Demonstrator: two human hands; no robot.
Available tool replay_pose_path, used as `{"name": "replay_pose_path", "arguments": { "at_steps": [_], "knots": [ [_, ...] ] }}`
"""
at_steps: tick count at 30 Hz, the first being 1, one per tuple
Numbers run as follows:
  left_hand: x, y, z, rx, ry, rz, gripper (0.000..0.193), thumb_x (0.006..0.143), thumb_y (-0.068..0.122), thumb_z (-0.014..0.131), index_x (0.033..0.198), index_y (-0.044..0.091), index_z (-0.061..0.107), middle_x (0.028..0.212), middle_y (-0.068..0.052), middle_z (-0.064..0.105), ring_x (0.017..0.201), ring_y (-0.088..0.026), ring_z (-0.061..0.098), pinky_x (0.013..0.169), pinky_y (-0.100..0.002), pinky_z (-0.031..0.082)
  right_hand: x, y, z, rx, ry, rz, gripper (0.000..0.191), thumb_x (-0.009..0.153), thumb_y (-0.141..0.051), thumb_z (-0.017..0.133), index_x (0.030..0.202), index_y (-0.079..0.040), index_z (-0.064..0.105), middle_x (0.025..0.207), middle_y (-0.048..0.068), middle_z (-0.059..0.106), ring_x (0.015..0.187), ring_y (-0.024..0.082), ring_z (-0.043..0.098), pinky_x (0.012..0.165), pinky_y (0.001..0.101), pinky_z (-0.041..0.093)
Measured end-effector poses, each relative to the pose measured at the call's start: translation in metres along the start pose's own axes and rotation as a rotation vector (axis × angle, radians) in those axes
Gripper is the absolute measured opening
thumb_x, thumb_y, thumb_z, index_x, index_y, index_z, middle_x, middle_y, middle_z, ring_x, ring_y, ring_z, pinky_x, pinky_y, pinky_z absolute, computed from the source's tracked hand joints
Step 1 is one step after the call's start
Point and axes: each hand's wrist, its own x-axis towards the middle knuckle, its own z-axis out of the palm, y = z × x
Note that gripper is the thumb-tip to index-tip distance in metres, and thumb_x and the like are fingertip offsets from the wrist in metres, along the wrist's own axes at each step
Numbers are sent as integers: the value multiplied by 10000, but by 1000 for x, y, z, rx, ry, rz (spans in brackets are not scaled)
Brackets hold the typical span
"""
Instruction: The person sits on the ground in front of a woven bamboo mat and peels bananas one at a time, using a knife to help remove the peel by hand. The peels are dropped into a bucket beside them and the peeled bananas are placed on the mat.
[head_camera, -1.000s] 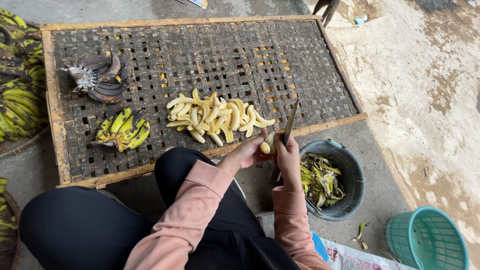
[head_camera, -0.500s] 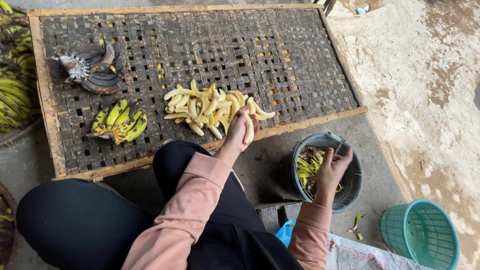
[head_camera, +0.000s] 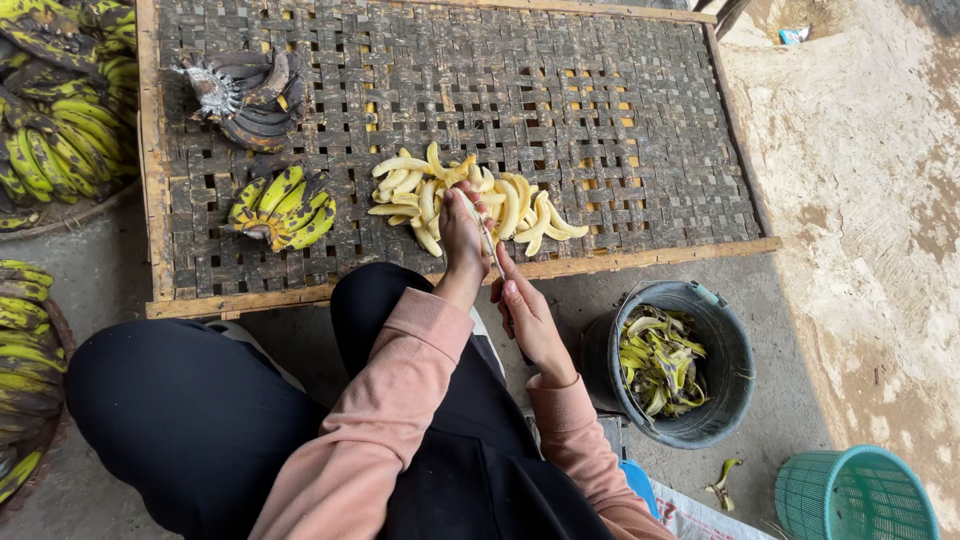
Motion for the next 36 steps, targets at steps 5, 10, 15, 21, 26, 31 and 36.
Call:
{"name": "replay_pose_path", "arguments": {
  "at_steps": [5, 10, 15, 21, 26, 31, 36],
  "knots": [
    [7, 4, -4, -16, 29, 29, 336, 1112, 376, 388, 1221, 104, 552, 960, 12, 547, 773, -76, 520, 606, -231, 456, 11, 13, 6, -106, 25, -72, 549, 1111, -245, 447, 1644, -178, 332, 848, -71, 447, 672, 27, 372, 593, 173, 371],
    [10, 8, -10, -102, -28, 46, 321, 1120, 375, 413, 1206, 100, 554, 945, 6, 530, 763, -84, 516, 612, -239, 471, 29, 29, 9, -140, 23, -165, 530, 1129, -194, 450, 1646, -129, 353, 856, -70, 432, 713, 38, 365, 648, 179, 371],
    [22, 5, -21, -274, -12, -113, 309, 1079, 395, 455, 1141, 107, 548, 887, 2, 524, 714, -129, 546, 865, -406, 627, 49, 37, 11, -251, -26, -450, 478, 1134, -122, 419, 1603, -57, 349, 1504, 110, 486, 1290, 157, 475, 1068, 291, 397],
    [30, 6, -29, -327, -83, -178, 298, 1098, 366, 436, 1118, 86, 538, 860, -30, 556, 1036, -295, 691, 1045, -452, 515, 69, 42, 13, -162, 36, 71, 592, 1104, -160, 459, 1685, -109, 352, 1443, 206, 597, 1001, 226, 484, 968, 325, 472],
    [30, 7, -30, -291, -131, -194, 309, 1103, 321, 388, 1082, 55, 544, 821, -53, 560, 1137, -376, 676, 1051, -441, 502, 88, 52, 19, -337, 63, -367, 477, 1120, -145, 463, 1581, -38, 401, 1590, 178, 493, 1472, 265, 459, 1205, 366, 347],
    [33, 6, -36, -163, -175, -115, 262, 1038, 91, 332, 1130, -4, 559, 982, -91, 621, 1258, -355, 644, 1109, -418, 503, 108, 60, 24, -361, 112, -250, 489, 1088, -144, 485, 1568, -70, 430, 1509, 173, 576, 1408, 258, 537, 1168, 347, 397],
    [45, 24, -27, 82, -87, -116, 433, 1111, 303, 350, 1304, -21, 561, 1252, -184, 654, 1215, -267, 616, 1071, -362, 491, 136, 55, 27, -574, 128, -282, 511, 1086, -81, 514, 1590, -120, 444, 1445, 222, 609, 1351, 332, 588, 1106, 405, 458]
  ]
}}
